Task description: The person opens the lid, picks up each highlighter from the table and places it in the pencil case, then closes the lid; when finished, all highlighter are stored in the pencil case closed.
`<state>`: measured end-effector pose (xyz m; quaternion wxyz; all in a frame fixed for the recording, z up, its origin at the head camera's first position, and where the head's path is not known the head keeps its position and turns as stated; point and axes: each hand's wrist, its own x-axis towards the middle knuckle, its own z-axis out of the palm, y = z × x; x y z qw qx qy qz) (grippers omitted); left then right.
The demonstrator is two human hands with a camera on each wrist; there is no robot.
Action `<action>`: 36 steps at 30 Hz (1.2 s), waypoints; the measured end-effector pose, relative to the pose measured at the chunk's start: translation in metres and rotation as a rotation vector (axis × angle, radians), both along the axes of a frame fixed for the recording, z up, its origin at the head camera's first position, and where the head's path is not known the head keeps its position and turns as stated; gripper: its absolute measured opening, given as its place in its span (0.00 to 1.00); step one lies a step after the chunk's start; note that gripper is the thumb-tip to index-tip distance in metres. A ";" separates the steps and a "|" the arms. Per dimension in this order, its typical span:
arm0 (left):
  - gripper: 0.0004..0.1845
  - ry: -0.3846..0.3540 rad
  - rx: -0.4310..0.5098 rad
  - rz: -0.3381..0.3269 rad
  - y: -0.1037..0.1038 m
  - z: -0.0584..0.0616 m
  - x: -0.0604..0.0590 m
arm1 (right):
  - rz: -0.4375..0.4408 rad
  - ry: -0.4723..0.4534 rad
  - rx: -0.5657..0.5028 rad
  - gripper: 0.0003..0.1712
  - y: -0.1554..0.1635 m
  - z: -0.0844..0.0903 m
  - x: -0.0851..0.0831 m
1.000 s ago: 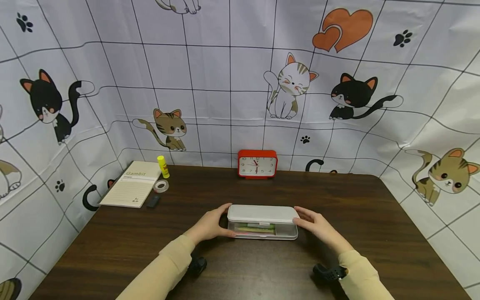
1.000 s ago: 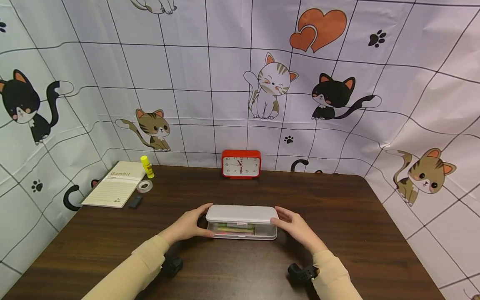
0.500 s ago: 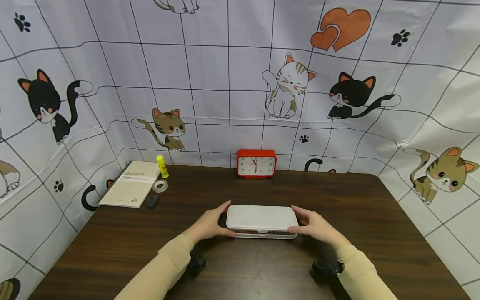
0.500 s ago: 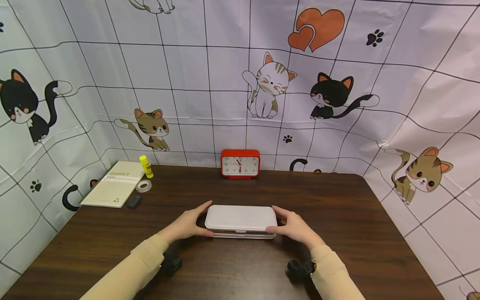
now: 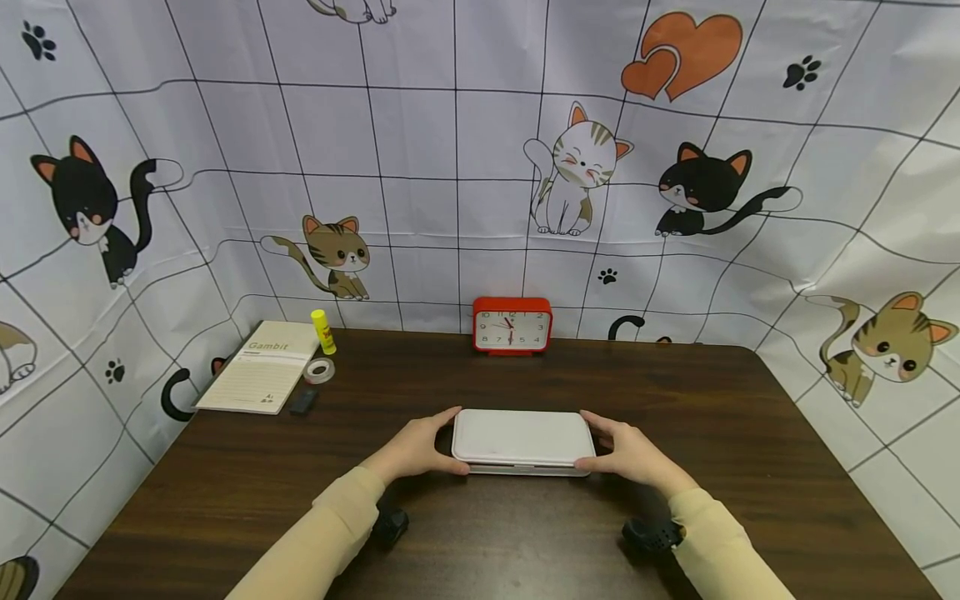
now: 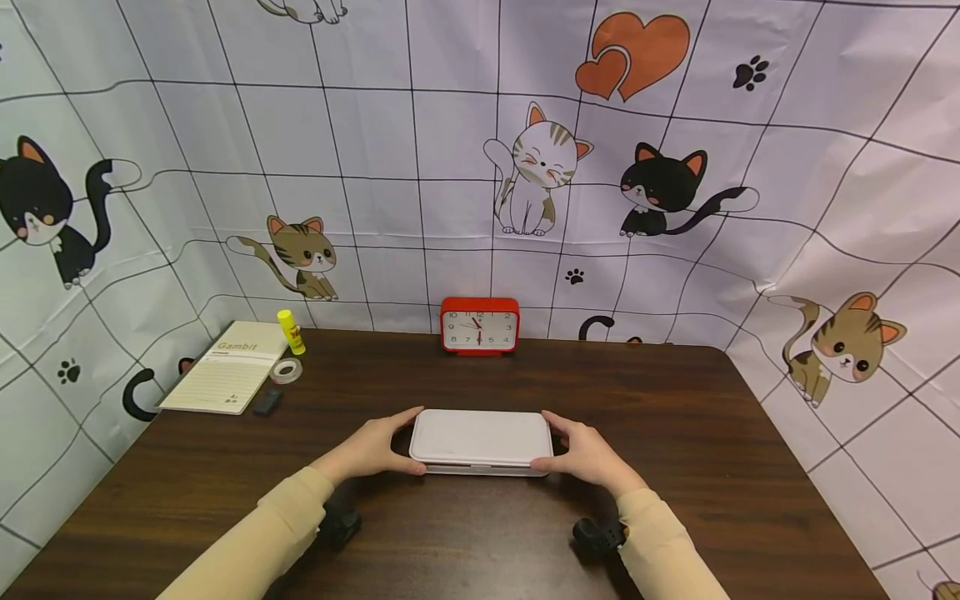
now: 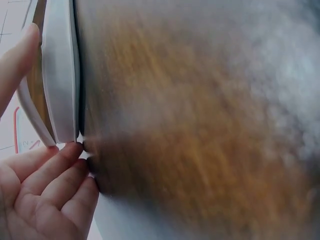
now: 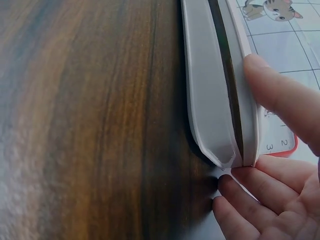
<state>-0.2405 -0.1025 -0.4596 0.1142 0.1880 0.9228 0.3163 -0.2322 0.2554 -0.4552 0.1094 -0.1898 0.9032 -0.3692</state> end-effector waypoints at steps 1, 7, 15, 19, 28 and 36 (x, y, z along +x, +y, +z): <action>0.55 -0.003 0.000 0.000 0.000 0.000 0.000 | -0.004 0.001 0.002 0.52 0.000 0.000 0.000; 0.54 -0.007 -0.004 0.000 0.001 0.002 0.001 | -0.016 0.007 0.012 0.53 0.000 0.000 0.002; 0.53 -0.013 -0.011 -0.002 0.002 0.005 0.000 | -0.014 0.002 0.001 0.53 0.001 0.000 0.004; 0.53 -0.011 -0.012 0.005 0.003 0.008 -0.001 | -0.021 0.001 0.003 0.53 0.001 0.002 0.004; 0.52 -0.010 0.000 0.028 0.004 0.007 -0.001 | -0.036 0.001 0.009 0.53 -0.001 0.002 0.004; 0.53 0.005 -0.018 0.042 0.006 0.006 0.000 | -0.040 0.021 0.018 0.53 -0.003 -0.002 0.004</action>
